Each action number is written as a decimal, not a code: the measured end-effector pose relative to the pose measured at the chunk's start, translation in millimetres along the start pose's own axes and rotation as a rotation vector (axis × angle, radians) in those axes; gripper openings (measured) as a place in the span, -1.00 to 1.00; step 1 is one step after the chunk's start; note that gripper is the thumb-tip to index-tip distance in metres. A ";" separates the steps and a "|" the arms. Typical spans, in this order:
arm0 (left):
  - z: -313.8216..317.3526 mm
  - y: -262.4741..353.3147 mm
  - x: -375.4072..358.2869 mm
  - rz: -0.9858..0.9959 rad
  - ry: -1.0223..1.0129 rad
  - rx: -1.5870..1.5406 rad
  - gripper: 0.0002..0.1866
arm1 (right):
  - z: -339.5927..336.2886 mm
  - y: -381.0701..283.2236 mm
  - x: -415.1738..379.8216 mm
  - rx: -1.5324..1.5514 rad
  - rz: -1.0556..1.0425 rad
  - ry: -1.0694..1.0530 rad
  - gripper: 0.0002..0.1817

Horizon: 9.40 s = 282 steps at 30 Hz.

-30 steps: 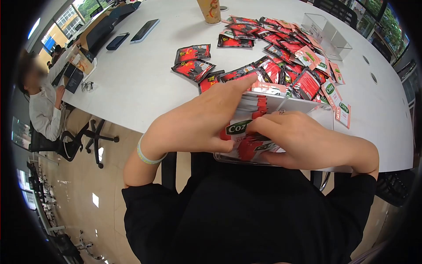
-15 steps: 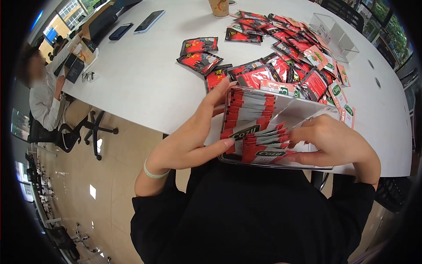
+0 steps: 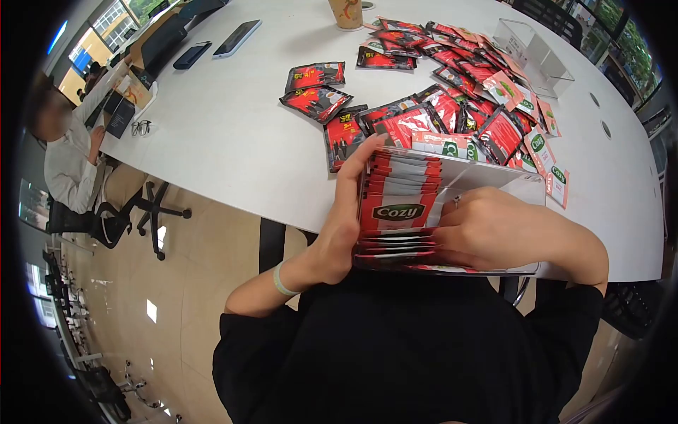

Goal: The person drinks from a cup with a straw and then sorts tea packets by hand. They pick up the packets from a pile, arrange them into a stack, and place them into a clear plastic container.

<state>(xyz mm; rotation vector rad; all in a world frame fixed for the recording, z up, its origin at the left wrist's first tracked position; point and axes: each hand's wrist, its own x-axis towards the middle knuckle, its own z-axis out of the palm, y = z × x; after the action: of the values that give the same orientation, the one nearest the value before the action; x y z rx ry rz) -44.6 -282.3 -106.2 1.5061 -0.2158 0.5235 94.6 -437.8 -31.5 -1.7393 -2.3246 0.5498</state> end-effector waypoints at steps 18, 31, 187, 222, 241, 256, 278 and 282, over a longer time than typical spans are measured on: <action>4.0 41.3 -6.2 0.443 -0.117 1.115 -0.45 | -10.3 7.4 -9.4 0.371 -0.132 -0.128 -0.85; 5.6 26.5 -4.7 0.680 0.022 0.776 -0.73 | -6.2 -11.3 -12.5 -0.013 -0.075 -0.009 -0.86; -0.3 -13.3 -4.7 0.519 0.086 0.646 -0.68 | 1.5 20.9 -6.4 0.212 -0.026 -0.008 -0.75; -22.0 6.6 11.1 0.220 -0.245 0.616 0.26 | -4.7 20.0 -0.6 -0.251 -0.075 0.364 -0.84; -45.9 14.9 24.6 0.159 -0.314 0.608 0.24 | -86.6 77.3 -62.1 -0.236 0.605 0.745 -0.77; -69.9 -69.7 167.3 0.498 0.011 0.896 -0.35 | -59.6 264.6 35.7 -0.456 0.377 0.577 -0.74; -74.7 -65.2 168.6 0.179 0.248 0.560 -0.21 | -72.8 181.7 74.0 1.153 0.003 0.588 -0.62; -96.9 -75.7 176.6 -0.229 0.105 0.615 -0.62 | -76.9 193.2 67.1 1.171 0.000 0.546 -0.58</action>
<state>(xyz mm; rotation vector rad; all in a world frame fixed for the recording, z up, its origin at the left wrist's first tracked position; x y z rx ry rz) 126.2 -151.4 -101.0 2.0605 0.2211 0.5057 273.3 -312.7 -43.2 -1.0791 -1.1636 0.9910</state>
